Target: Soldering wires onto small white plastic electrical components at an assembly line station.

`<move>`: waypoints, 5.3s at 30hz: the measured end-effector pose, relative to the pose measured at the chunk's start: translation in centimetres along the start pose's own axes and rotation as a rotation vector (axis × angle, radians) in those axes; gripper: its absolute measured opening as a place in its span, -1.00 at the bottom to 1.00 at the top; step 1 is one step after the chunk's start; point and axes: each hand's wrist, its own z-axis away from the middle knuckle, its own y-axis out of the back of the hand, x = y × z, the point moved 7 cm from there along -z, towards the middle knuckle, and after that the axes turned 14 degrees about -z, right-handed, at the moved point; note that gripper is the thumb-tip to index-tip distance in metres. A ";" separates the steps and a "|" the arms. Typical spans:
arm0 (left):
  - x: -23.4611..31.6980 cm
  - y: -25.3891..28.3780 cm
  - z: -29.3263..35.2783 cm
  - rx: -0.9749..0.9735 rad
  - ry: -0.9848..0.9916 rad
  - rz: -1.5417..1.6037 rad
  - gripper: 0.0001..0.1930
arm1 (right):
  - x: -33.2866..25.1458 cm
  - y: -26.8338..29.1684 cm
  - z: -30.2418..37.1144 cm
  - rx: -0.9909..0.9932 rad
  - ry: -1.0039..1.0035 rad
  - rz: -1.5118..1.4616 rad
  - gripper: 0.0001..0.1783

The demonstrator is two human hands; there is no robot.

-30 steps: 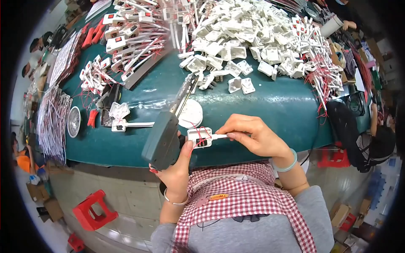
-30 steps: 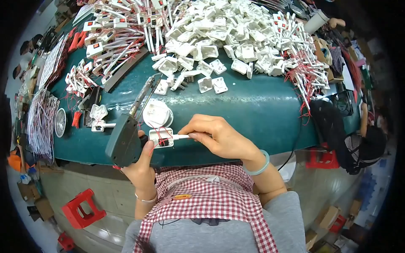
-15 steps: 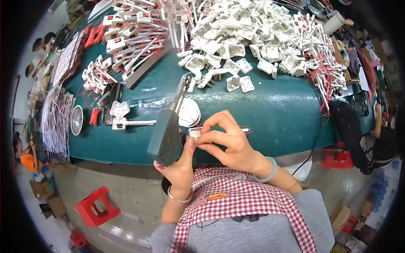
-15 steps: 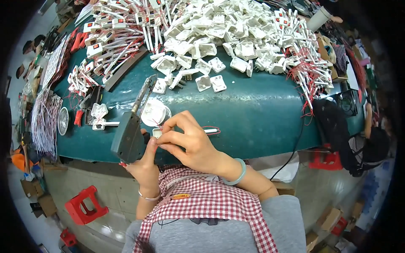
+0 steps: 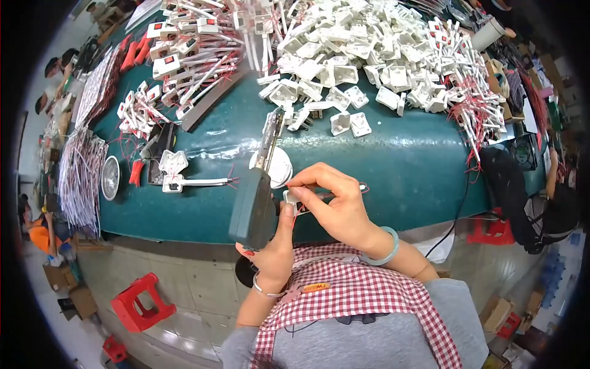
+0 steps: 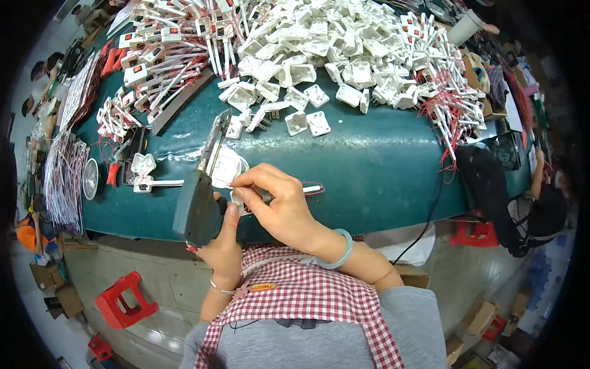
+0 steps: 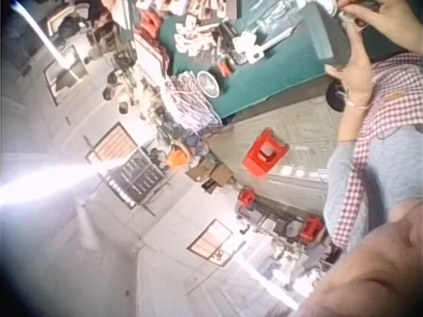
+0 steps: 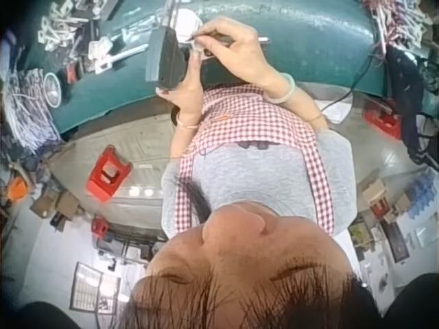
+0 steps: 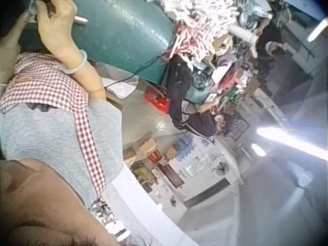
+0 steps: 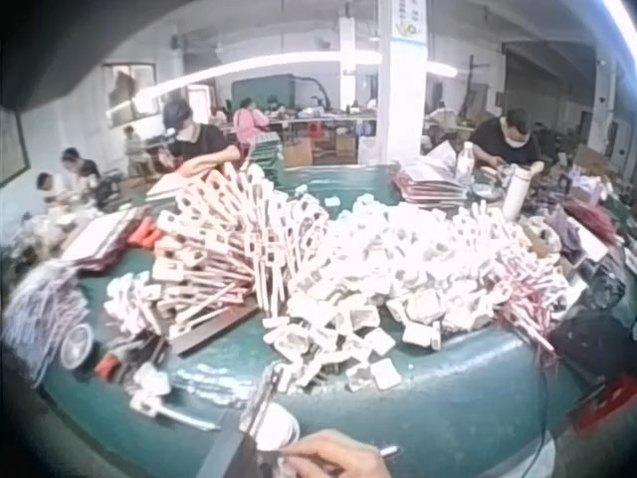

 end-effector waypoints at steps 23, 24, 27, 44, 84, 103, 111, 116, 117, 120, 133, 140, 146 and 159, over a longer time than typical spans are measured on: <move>-2.6 0.2 -6.3 0.044 0.051 -0.104 -0.76 | -1.0 0.4 -4.0 -0.279 0.051 0.446 -0.91; -2.5 0.2 -6.4 0.038 0.037 -0.118 -0.77 | -1.0 0.2 -4.2 -0.283 0.049 0.447 -0.91; -2.0 0.0 -6.6 0.037 -0.001 -0.181 -0.78 | -0.5 -0.3 -4.7 -0.278 0.025 0.431 -0.91; -2.3 0.0 -6.5 0.042 -0.087 -0.180 -0.78 | 0.2 -1.8 -5.5 -0.145 0.071 0.525 -0.88; -1.6 8.8 1.2 -0.137 0.038 -0.346 -0.78 | -0.2 -3.0 -4.3 -0.098 0.211 0.673 -0.81; 0.2 8.4 0.5 -0.159 -0.034 -0.436 -0.79 | -0.9 -3.3 -4.6 -0.053 0.287 0.716 -0.85; 0.3 8.6 0.4 -0.171 -0.045 -0.444 -0.81 | -0.3 -3.4 -4.4 -0.119 0.246 0.730 -0.79; 0.7 8.4 0.2 -0.158 -0.061 -0.422 -0.83 | -1.0 -3.4 -4.6 -0.060 0.269 0.722 -0.84; 0.9 8.4 0.1 -0.165 -0.072 -0.432 -0.83 | -1.1 -3.4 -4.6 -0.060 0.269 0.721 -0.84; 1.1 8.4 0.0 -0.172 -0.088 -0.451 -0.82 | -1.0 -3.3 -4.5 -0.050 0.275 0.742 -0.85; 0.5 8.4 -0.1 -0.191 -0.056 -0.418 -0.83 | -0.3 -3.5 -4.4 -0.116 0.242 0.781 -0.77; 0.2 8.5 -0.4 -0.206 -0.026 -0.378 -0.84 | -0.3 -3.6 -4.4 -0.113 0.222 0.809 -0.77; 1.0 8.7 -0.7 -0.191 -0.122 -0.439 -0.81 | -0.5 -3.6 -4.4 -0.101 0.231 0.827 -0.78; -0.2 9.0 -0.4 -0.163 -0.055 -0.352 -0.82 | -0.3 -3.7 -4.3 -0.089 0.239 0.845 -0.77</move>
